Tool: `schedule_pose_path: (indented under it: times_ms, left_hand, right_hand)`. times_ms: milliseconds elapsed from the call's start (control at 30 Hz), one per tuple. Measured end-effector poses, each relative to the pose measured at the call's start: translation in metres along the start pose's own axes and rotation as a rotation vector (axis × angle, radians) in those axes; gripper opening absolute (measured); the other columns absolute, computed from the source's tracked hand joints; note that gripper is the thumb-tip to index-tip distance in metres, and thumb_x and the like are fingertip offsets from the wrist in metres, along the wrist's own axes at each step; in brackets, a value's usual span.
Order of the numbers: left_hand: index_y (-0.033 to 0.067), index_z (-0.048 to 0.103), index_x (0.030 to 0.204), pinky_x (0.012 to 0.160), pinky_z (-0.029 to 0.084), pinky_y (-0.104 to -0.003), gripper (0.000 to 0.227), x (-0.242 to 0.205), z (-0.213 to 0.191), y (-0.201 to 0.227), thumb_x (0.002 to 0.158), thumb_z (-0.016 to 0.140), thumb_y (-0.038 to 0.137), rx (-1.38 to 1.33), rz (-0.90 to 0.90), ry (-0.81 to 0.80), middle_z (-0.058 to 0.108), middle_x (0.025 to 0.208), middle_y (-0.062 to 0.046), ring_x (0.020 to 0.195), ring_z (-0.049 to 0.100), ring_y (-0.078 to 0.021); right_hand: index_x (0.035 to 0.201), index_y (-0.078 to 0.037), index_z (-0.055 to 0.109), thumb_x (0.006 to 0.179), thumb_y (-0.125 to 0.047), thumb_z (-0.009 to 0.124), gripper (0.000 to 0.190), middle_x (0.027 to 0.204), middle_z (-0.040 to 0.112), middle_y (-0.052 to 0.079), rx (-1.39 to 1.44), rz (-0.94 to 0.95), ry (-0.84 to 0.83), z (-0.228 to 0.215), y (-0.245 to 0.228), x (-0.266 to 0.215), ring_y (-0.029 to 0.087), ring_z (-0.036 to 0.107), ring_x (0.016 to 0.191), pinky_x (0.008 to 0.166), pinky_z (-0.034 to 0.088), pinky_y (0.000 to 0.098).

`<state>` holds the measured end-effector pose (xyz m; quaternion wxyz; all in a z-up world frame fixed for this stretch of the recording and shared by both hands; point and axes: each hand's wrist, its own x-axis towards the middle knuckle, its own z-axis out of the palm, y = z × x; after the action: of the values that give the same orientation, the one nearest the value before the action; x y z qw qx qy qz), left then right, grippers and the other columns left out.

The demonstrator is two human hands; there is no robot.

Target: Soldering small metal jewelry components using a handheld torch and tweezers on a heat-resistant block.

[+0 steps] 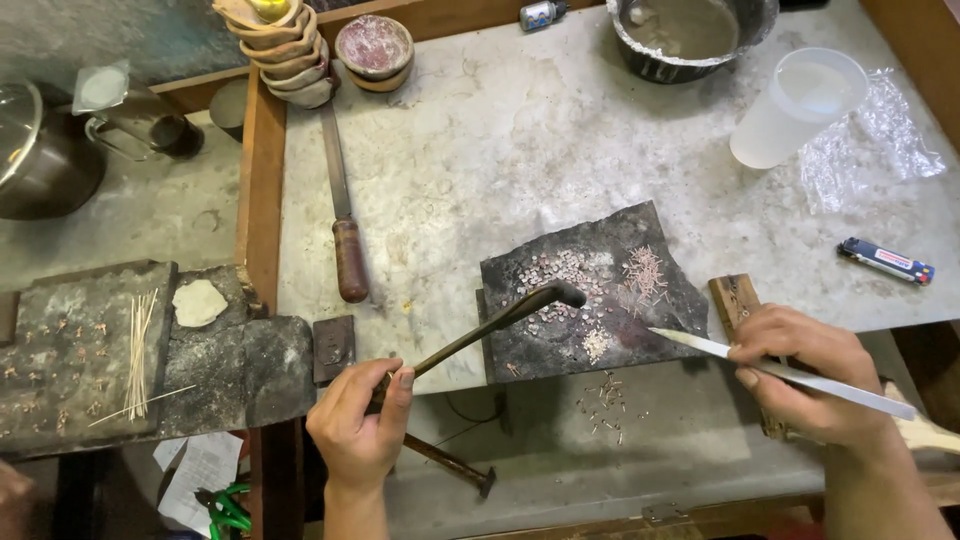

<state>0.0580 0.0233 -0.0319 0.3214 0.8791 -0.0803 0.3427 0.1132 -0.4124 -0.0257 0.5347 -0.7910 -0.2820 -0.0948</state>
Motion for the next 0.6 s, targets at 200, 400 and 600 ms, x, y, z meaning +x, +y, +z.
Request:
schedule_pose_path:
  times_ms: [200, 400, 600]
  left_hand:
    - [-0.0004, 0.074, 0.090, 0.063, 0.059, -0.028, 0.025, -0.001, -0.001, -0.002, 0.096, 0.067, 0.023, -0.023, -0.038, 0.006, 0.075, 0.082, -0.011, 0.072, 0.073, -0.0208]
    - [-0.0005, 0.074, 0.091, 0.064, 0.059, -0.029, 0.026, -0.001, -0.001, -0.002, 0.096, 0.066, 0.024, -0.014, -0.039, -0.003, 0.075, 0.083, -0.011, 0.074, 0.074, -0.0211]
    - [-0.0014, 0.074, 0.091, 0.065, 0.059, -0.029, 0.023, 0.000, -0.001, 0.000, 0.096, 0.067, 0.020, -0.018, -0.044, -0.010, 0.075, 0.083, -0.012, 0.073, 0.074, -0.0214]
  right_hand:
    - [0.090, -0.004, 0.073, 0.084, -0.011, 0.069, 0.009, 0.079, 0.075, 0.006, -0.069, -0.004, -0.072, 0.002, -0.018, 0.009, 0.020, 0.073, 0.074, 0.074, 0.059, 0.0308]
    - [0.097, -0.004, 0.072, 0.076, -0.008, 0.079, 0.022, 0.095, 0.078, 0.010, -0.056, 0.096, 0.043, 0.001, 0.009, -0.013, 0.021, 0.078, 0.092, 0.090, 0.064, 0.0305]
    - [0.095, -0.001, 0.071, 0.080, -0.002, 0.074, 0.015, 0.088, 0.075, 0.012, 0.012, 0.028, 0.079, 0.001, 0.013, -0.006, 0.024, 0.074, 0.082, 0.084, 0.062, 0.0344]
